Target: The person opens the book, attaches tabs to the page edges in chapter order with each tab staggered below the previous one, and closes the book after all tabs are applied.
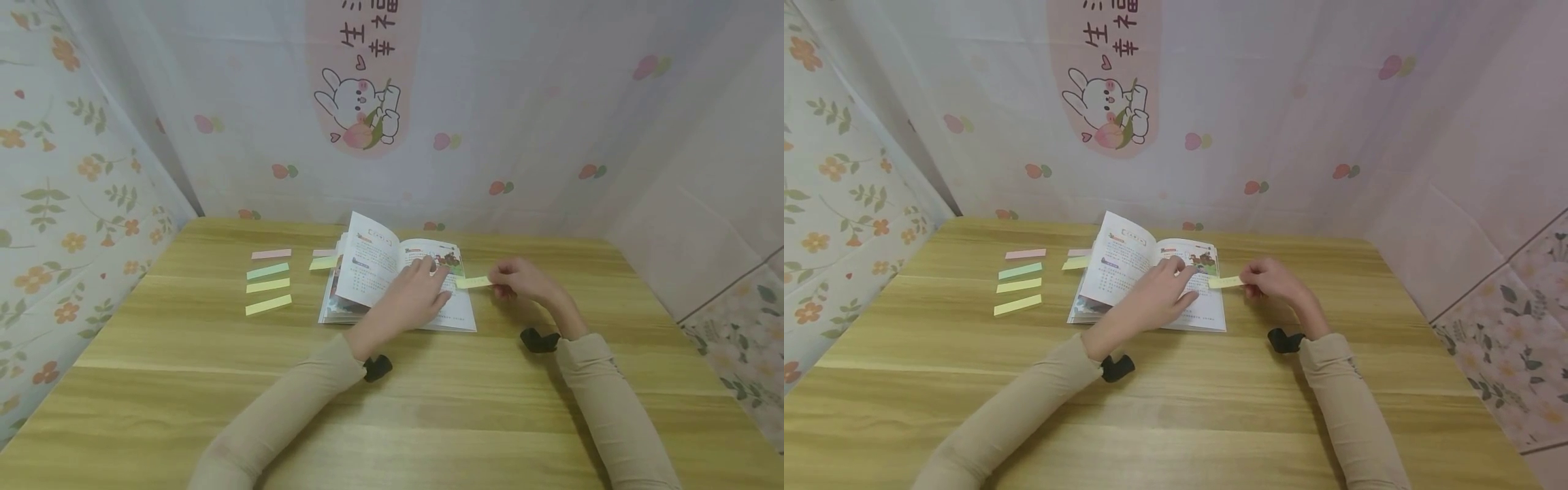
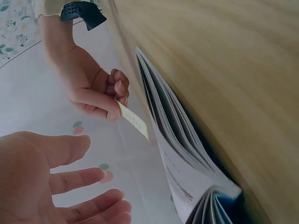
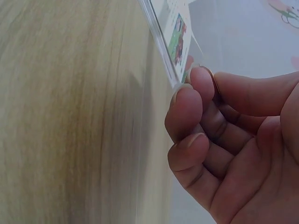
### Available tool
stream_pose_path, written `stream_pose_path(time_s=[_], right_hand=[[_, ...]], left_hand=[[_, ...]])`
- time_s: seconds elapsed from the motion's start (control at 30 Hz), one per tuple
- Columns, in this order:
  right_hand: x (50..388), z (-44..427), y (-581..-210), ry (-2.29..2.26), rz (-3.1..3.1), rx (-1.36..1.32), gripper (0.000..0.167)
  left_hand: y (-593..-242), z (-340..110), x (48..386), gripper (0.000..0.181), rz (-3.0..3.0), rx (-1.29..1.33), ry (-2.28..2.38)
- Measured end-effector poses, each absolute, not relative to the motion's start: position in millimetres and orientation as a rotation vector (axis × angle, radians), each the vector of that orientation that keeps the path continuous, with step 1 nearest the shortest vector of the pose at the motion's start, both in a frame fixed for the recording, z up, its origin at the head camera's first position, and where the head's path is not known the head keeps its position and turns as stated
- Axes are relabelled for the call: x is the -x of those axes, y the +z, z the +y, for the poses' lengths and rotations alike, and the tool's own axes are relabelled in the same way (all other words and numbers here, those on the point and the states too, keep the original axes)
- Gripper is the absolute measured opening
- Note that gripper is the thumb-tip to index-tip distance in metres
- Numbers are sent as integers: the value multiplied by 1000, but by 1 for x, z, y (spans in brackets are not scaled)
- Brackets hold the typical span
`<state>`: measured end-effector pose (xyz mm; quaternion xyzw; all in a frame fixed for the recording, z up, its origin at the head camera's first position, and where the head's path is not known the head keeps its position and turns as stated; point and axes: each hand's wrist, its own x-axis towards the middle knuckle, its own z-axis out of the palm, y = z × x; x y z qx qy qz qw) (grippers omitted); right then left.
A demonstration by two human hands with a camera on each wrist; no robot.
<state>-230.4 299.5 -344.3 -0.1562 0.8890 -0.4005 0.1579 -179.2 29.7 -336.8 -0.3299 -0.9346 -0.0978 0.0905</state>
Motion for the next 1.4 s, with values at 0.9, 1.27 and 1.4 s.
stream_pose_path(time_s=[0.9,1.27,1.4], right_hand=[[229,302,-350,-1129,2511,387,24],[230,301,-352,-1138,2476,378,22],[231,301,-353,-1136,2465,392,22]], left_hand=[[-352,54,197,40,-2888,991,-275],[-354,60,198,35,-2912,1062,-228],[-353,60,197,34,-2897,1103,-224]])
